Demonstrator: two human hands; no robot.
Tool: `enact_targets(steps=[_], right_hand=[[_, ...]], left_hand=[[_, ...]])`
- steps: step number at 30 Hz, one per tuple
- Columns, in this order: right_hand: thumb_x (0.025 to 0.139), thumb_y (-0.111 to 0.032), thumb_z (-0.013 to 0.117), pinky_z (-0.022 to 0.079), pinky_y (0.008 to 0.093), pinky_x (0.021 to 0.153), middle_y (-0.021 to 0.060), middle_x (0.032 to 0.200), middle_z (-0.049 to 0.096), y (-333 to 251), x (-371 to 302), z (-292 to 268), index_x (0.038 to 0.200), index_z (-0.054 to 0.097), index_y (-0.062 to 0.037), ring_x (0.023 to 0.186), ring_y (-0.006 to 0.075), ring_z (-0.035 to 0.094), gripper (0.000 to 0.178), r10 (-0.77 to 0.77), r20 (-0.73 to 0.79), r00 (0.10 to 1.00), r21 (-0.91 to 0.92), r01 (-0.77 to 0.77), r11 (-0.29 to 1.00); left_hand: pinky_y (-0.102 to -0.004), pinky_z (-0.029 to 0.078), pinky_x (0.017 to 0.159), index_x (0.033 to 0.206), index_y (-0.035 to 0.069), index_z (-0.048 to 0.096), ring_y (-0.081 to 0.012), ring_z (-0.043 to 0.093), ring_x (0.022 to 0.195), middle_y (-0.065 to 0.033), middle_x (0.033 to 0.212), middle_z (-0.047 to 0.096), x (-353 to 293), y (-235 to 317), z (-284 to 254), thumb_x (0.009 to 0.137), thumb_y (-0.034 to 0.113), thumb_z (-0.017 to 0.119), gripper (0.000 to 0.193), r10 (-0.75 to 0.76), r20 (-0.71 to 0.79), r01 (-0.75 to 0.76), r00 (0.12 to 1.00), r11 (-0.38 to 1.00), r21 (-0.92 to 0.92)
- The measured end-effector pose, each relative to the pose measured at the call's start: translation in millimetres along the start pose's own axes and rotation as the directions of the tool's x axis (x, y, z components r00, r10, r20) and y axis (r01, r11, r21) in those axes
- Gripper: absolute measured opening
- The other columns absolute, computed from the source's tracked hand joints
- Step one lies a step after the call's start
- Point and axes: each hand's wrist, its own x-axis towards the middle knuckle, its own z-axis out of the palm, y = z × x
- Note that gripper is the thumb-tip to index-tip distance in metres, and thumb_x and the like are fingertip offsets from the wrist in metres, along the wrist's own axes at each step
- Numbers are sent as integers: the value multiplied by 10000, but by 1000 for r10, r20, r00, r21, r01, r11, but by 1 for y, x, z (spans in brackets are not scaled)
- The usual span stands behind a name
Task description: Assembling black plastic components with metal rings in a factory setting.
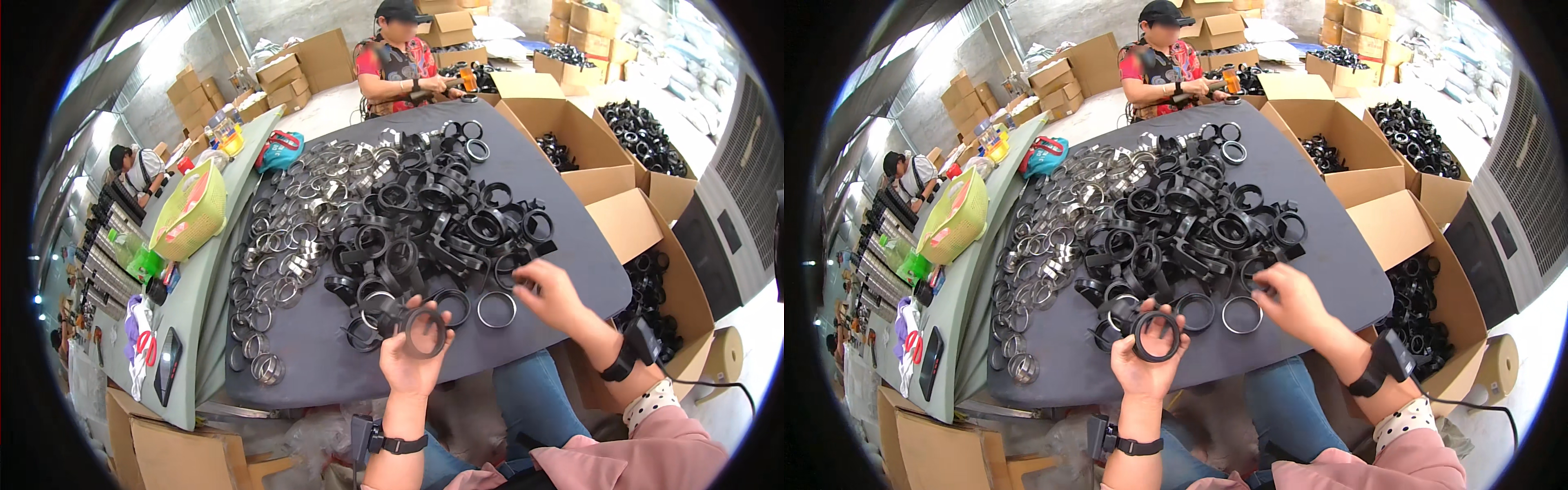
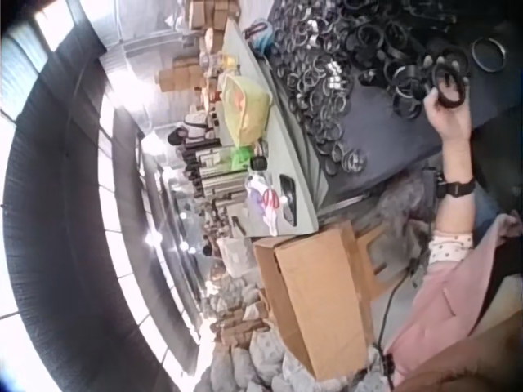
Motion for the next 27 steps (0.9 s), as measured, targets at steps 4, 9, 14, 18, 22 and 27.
enact_targets(steps=[4, 9, 14, 18, 22, 27], right_hand=[[717, -417, 772, 428, 439, 949, 187, 1186, 537, 0, -37, 32, 1263, 503, 47, 1138, 349, 495, 765, 159, 98, 982, -313, -121, 942], [661, -315, 812, 384, 437, 980, 179, 1239, 482, 8, -37, 67, 1321, 437, 25, 1165, 340, 451, 831, 88, 9, 996, -322, -80, 943], [613, -101, 779, 393, 442, 955, 179, 1255, 467, -13, -34, 46, 1286, 473, 1, 1148, 357, 449, 746, -345, -161, 924, -321, 282, 904], [595, -43, 750, 406, 436, 943, 203, 1281, 487, -26, -29, 36, 1259, 480, 7, 1108, 372, 485, 719, -506, -229, 832, -327, 424, 845], [594, -70, 760, 410, 448, 943, 219, 1281, 488, -35, -28, 37, 1298, 435, 24, 1111, 378, 492, 782, -529, -243, 813, -259, 471, 843], [631, -150, 769, 389, 465, 980, 241, 1305, 440, -46, -34, 51, 1379, 341, 47, 1162, 408, 454, 884, -303, -140, 943, 119, 319, 940]], left_hand=[[-478, 439, 939, 1203, 128, 523, -309, 490, 1193, -104, 1276, 527, 7, -19, 8, 731, 243, 583, 489, 202, -95, -183, 975, 967, 178], [-474, 441, 935, 1162, 157, 518, -280, 492, 1191, -91, 1246, 541, 16, -34, -5, 864, 296, 553, 331, 206, -142, -163, 968, 950, 266], [-456, 438, 924, 1166, 150, 515, -265, 501, 1173, -83, 1212, 549, 19, -39, -5, 912, 373, 521, 338, 216, -183, -134, 959, 917, 376], [-448, 431, 930, 1203, 127, 509, -269, 510, 1166, -88, 1215, 550, 25, -44, 1, 915, 397, 502, 396, 151, -203, -82, 967, 945, 316], [-456, 436, 944, 1236, 84, 500, -295, 524, 1156, -113, 1239, 551, 27, -51, 0, 908, 473, 484, 510, 137, -149, -88, 979, 951, 295], [-424, 475, 933, 1196, 68, 506, -287, 553, 1133, -131, 1225, 570, 27, -55, 14, 886, 666, 420, 679, 138, -119, -108, 983, 967, 232]])
